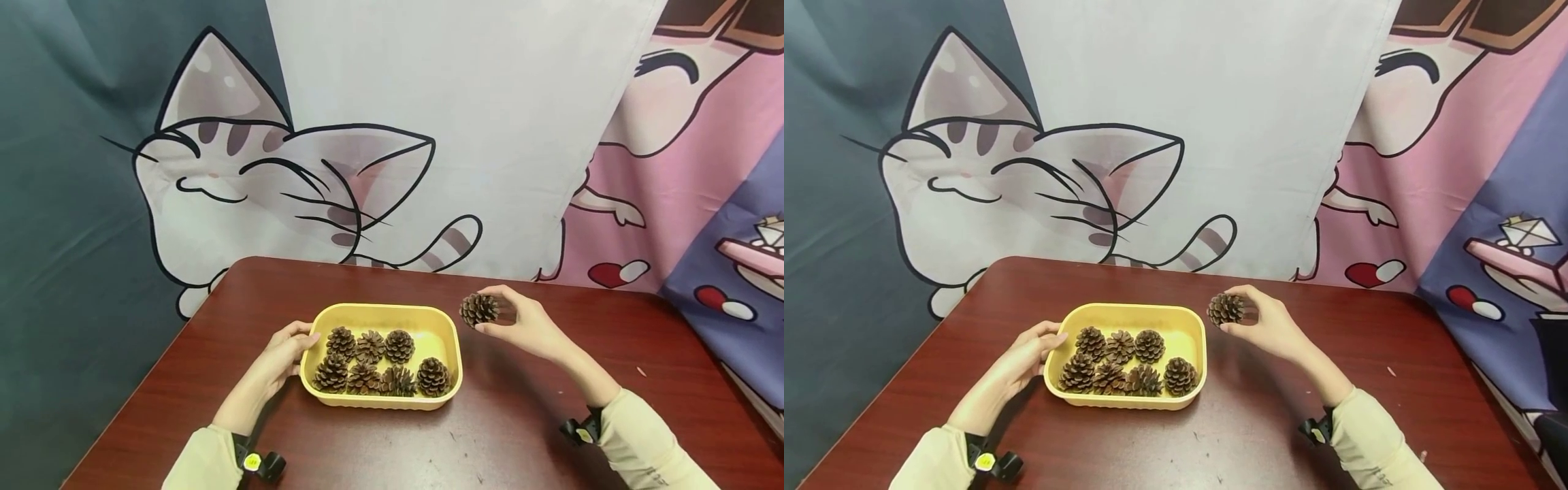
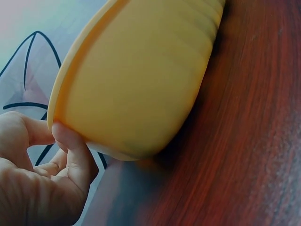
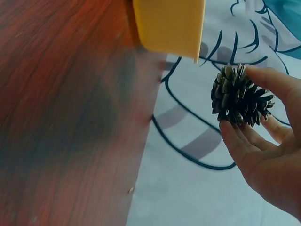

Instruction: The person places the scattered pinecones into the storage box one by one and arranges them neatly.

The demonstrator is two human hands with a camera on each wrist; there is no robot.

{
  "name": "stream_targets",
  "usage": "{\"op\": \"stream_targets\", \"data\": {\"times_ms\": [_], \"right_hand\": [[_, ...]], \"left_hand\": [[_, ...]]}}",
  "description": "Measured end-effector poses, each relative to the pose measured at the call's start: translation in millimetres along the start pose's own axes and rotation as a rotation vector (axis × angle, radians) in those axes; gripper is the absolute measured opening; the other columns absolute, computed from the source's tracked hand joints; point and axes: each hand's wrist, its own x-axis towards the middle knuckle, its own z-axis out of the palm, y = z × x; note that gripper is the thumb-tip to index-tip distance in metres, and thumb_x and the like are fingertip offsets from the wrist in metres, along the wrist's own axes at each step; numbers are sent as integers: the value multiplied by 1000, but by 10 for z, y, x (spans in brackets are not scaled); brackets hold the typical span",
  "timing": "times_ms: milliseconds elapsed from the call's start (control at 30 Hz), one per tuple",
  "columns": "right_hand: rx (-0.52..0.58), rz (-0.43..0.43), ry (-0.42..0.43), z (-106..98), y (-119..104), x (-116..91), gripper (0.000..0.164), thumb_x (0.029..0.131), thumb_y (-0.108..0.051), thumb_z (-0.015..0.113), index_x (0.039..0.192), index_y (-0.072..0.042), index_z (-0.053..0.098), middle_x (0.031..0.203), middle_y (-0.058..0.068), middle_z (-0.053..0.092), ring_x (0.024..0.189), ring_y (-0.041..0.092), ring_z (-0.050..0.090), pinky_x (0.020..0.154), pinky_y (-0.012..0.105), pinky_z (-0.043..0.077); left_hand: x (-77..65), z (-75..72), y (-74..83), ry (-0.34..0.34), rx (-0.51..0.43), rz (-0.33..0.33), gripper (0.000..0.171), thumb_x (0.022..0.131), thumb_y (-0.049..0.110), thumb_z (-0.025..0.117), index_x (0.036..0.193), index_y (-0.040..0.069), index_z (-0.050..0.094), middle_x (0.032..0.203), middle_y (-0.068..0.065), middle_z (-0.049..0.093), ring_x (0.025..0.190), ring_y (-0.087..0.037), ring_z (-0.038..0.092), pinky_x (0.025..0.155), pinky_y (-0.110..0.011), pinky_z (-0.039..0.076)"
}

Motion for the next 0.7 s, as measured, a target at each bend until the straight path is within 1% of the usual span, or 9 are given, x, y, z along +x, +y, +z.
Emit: {"op": "stream_targets", "data": {"times_ms": [167,233,300,400,467,533,567,633,700], "right_hand": [[30,-23,-53,123,-90,97,51,76,-30,76,120,-20,54,112,5,62,105,25,60,87,36,51],[63,-44,-84,185,-131,134,51,76,-26,77,120,-18,54,112,5,63,106,24,61,87,33,51],[68,-83,-115,233,-253,151,50,75,-17,77,119,-13,54,111,7,63,105,25,61,86,32,51],[99,-128,-150,340,-300,200,49,75,-11,77,118,-11,54,109,5,64,105,23,61,85,28,51],[56,-155,-163,395,-322,218,49,74,-11,77,118,-12,55,109,4,64,103,21,62,85,28,52],[7,-173,-175,462,-249,249,50,74,-16,78,118,-15,55,111,0,63,102,18,62,84,28,52],[-22,-180,-183,482,-257,252,50,74,-16,78,118,-15,55,112,1,63,102,19,62,84,30,52],[-85,-199,-197,514,-263,255,51,74,-20,78,119,-14,55,112,1,62,94,19,63,79,31,53],[-120,-213,-210,548,-256,260,51,74,-21,77,119,-12,54,112,2,61,84,19,62,74,31,53]], "left_hand": [[4,-2,-5,-13,12,6,35,92,15,56,120,-1,43,84,2,64,73,-14,62,52,-26,52],[5,-7,-2,-13,16,2,35,92,15,55,120,-1,43,85,3,63,73,-14,62,52,-26,51],[7,-11,6,-9,16,-2,35,92,15,55,120,-1,43,84,3,63,73,-14,62,53,-26,52],[4,-14,17,-5,20,-8,35,92,15,55,120,-1,42,85,3,63,74,-14,62,54,-26,52],[4,-9,16,-9,21,-7,34,92,15,55,120,-1,42,85,2,63,75,-15,63,55,-27,52],[8,-5,7,-12,22,-5,34,92,14,54,121,-1,42,86,1,64,75,-15,63,56,-28,53],[11,-1,0,-10,21,-6,34,92,14,54,120,-1,43,87,0,64,76,-16,63,56,-29,53],[14,6,-6,-2,18,-10,33,92,13,53,120,-1,43,87,-1,64,75,-16,63,56,-29,53],[21,6,-11,1,21,-13,33,92,13,53,120,-1,43,88,-2,64,75,-16,63,56,-28,53]]}}
